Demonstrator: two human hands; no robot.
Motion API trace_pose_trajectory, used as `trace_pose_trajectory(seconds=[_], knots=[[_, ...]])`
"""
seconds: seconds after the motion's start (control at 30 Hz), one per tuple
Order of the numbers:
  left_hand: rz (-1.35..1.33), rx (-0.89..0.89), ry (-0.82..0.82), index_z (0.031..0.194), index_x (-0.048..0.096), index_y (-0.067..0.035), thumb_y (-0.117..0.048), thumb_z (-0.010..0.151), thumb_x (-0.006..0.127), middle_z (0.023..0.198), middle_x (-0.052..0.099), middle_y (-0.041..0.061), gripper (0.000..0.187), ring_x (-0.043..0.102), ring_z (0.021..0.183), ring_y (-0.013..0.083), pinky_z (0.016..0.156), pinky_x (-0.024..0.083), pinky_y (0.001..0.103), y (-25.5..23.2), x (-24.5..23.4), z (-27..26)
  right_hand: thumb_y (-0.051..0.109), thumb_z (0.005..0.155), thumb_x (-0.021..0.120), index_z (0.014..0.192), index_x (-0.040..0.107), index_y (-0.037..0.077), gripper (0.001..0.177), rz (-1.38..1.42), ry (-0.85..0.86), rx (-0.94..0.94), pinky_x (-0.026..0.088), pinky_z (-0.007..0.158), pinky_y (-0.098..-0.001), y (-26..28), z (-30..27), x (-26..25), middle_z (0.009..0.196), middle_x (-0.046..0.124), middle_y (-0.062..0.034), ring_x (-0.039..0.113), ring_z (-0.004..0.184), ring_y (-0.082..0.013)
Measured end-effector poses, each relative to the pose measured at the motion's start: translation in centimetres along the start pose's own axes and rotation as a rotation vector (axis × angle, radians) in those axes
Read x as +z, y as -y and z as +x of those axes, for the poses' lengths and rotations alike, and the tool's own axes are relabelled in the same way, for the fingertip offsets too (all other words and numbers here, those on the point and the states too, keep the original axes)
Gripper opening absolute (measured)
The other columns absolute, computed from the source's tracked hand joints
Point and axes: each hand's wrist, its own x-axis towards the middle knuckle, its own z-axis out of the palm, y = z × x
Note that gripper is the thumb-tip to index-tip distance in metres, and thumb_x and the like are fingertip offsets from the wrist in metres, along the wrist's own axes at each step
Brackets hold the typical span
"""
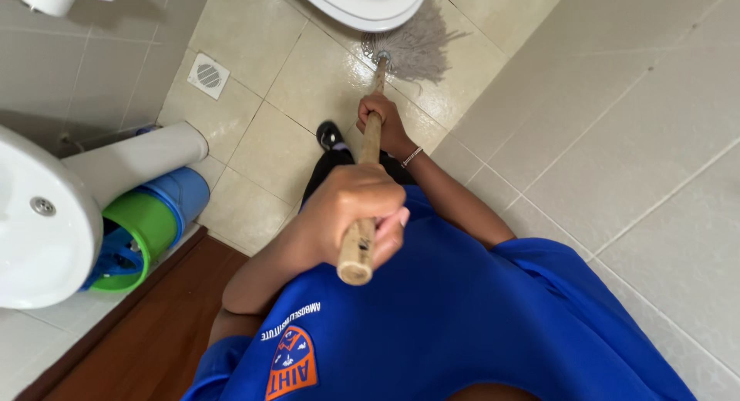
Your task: The person wipes a toilet rim with paper, flushes the toilet, and mops the bathroom floor using a mop.
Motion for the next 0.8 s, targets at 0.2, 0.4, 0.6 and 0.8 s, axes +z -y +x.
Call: trace_pose_trajectory(seconds=[0.2,0.4,0.6,0.8], knots=[[0.02,0.037,0.0,0.065,0.044,-0.012,-0.005,0.076,0.07,0.061,0.053,0.003,0.03,0.055,0.054,0.0244,0.059,0.042,0.039,-0.1,0.4,-2.9,-0.008,0.073,0.07,0.072,0.04,0.007,0.034,-0.032,0.053,-0.04,0.039,0.07,-0.032,0.3,-0.5,3.3,0.07,0.044,-0.004,0.042,0.073,-0.0204],[0.121,-0.046,0.01,0.065,0.046,-0.012,-0.01,0.076,0.071,0.059,0.054,0.003,0.027,0.055,0.054,0.0252,0.061,0.045,0.039,-0.7,0.2,-7.1,-0.013,0.074,0.067,0.071,0.037,0.008,0.036,0.003,0.076,-0.039,0.036,0.069,-0.0318,-0.6,-0.8,9.5,0.07,0.043,-0.0025,0.04,0.072,-0.0198],[0.218,0.019,0.047,0.072,0.054,-0.015,-0.022,0.076,0.077,0.065,0.058,0.002,0.025,0.062,0.065,0.0259,0.069,0.044,0.04,3.5,-0.1,-10.4,-0.014,0.072,0.065,0.068,0.039,0.009,0.035,0.062,-0.067,-0.177,0.038,0.068,-0.032,-5.0,2.6,17.4,0.069,0.047,-0.0026,0.045,0.071,-0.0206],[0.376,0.012,-0.28,0.067,0.051,-0.014,-0.016,0.07,0.075,0.062,0.055,0.004,0.024,0.057,0.06,0.0254,0.063,0.041,0.041,8.8,-3.0,-13.9,-0.012,0.08,0.073,0.073,0.042,0.007,0.037,0.037,0.128,-0.269,0.045,0.073,-0.0342,-5.0,9.2,22.0,0.073,0.05,-0.0067,0.051,0.075,-0.0248]])
